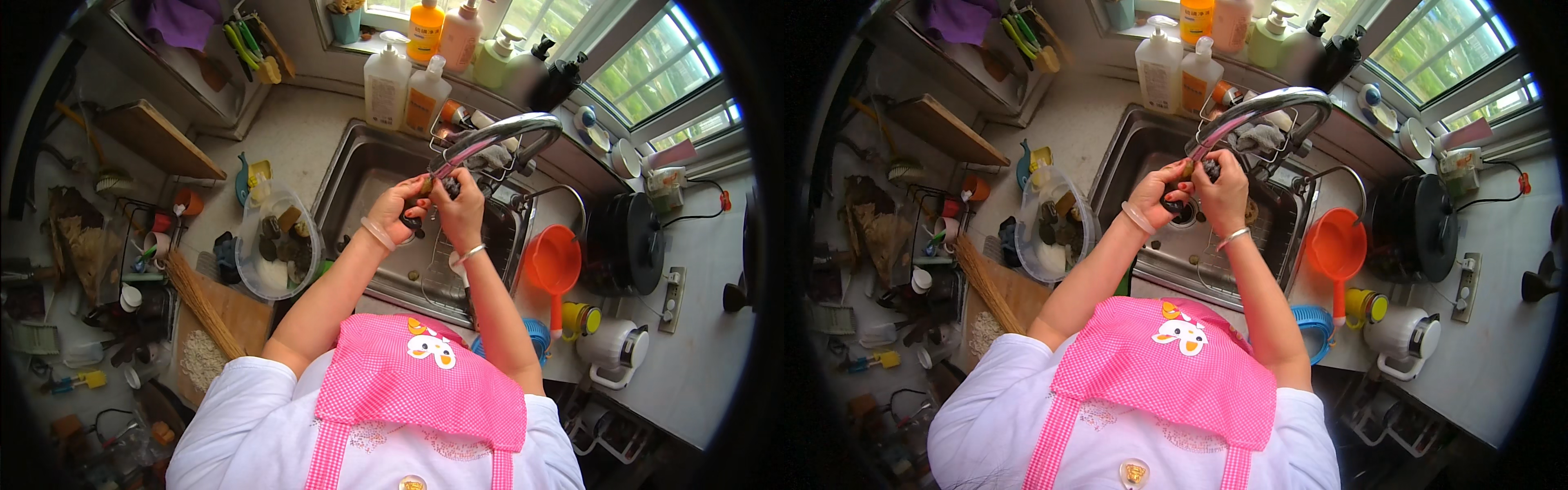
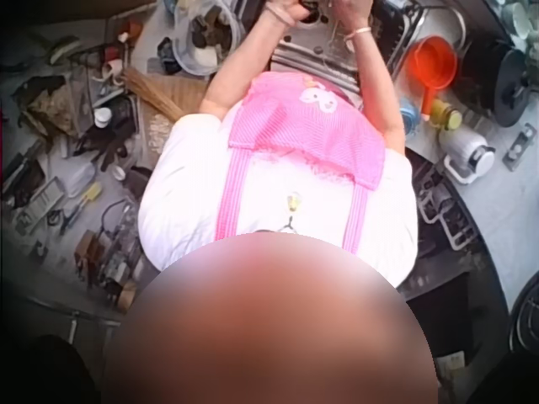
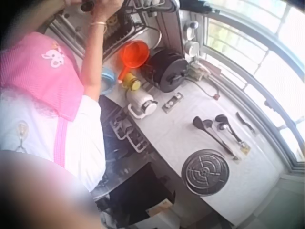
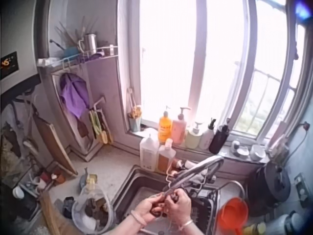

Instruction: The person washes small dark pieces of seaweed under running water in a kitchen sink. They handle the pieces one at a time, rinsing and rubbing them before placing them into a clear plastic container.

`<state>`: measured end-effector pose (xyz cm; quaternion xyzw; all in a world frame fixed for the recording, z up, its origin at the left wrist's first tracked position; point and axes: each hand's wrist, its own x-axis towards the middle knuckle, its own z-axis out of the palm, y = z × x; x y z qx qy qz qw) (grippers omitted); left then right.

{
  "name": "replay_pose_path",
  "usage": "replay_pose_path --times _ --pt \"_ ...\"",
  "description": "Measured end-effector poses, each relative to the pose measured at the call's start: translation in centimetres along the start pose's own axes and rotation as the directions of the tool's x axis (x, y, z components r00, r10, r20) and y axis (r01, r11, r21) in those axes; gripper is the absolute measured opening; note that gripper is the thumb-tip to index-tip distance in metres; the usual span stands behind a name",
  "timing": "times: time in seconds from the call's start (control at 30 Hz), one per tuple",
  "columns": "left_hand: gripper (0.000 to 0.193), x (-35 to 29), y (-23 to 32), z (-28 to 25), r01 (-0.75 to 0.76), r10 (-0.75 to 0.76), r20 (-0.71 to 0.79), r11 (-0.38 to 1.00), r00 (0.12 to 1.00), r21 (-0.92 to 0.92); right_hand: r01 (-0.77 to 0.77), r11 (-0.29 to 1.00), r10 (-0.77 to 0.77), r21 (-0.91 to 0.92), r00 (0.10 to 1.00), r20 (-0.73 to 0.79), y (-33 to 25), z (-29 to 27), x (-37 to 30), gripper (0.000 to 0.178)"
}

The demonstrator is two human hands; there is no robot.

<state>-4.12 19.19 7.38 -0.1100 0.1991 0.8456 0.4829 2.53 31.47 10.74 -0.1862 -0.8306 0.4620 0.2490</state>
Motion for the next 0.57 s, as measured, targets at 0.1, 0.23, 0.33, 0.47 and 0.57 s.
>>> replay_pose_path --times 0.1,0.23,0.33,0.47,0.57 --pt "0.017 -0.1 0.1 -0.5 0.101 -0.106 0.172 0.994 0.979 0.036 0.075 0.997 -0.076 0.013 0.995 0.062 0.0 -0.5 0.8 0.015" --pt "0.015 -0.4 -0.3 0.6 -0.036 0.036 0.020 0.999 0.999 0.021 0.320 0.945 -0.317 -0.071 0.947 0.059 -1.4 -0.4 -0.1 0.014" --pt "0.018 0.1 0.1 -0.1 -0.020 0.019 0.050 1.000 0.999 0.017 0.368 0.917 -0.354 -0.154 0.928 0.112 -0.9 -0.6 0.1 0.014" --pt "0.023 1.2 0.5 -0.7 -0.024 0.021 -0.054 0.998 0.998 -0.066 0.303 0.939 -0.293 -0.166 0.953 0.081 -0.6 -1.1 0.7 0.020" --pt "0.028 2.4 1.7 -0.7 -0.128 0.123 -0.220 0.992 0.968 -0.010 0.407 0.912 -0.401 0.048 0.861 0.312 -1.1 -1.5 -0.8 0.025"
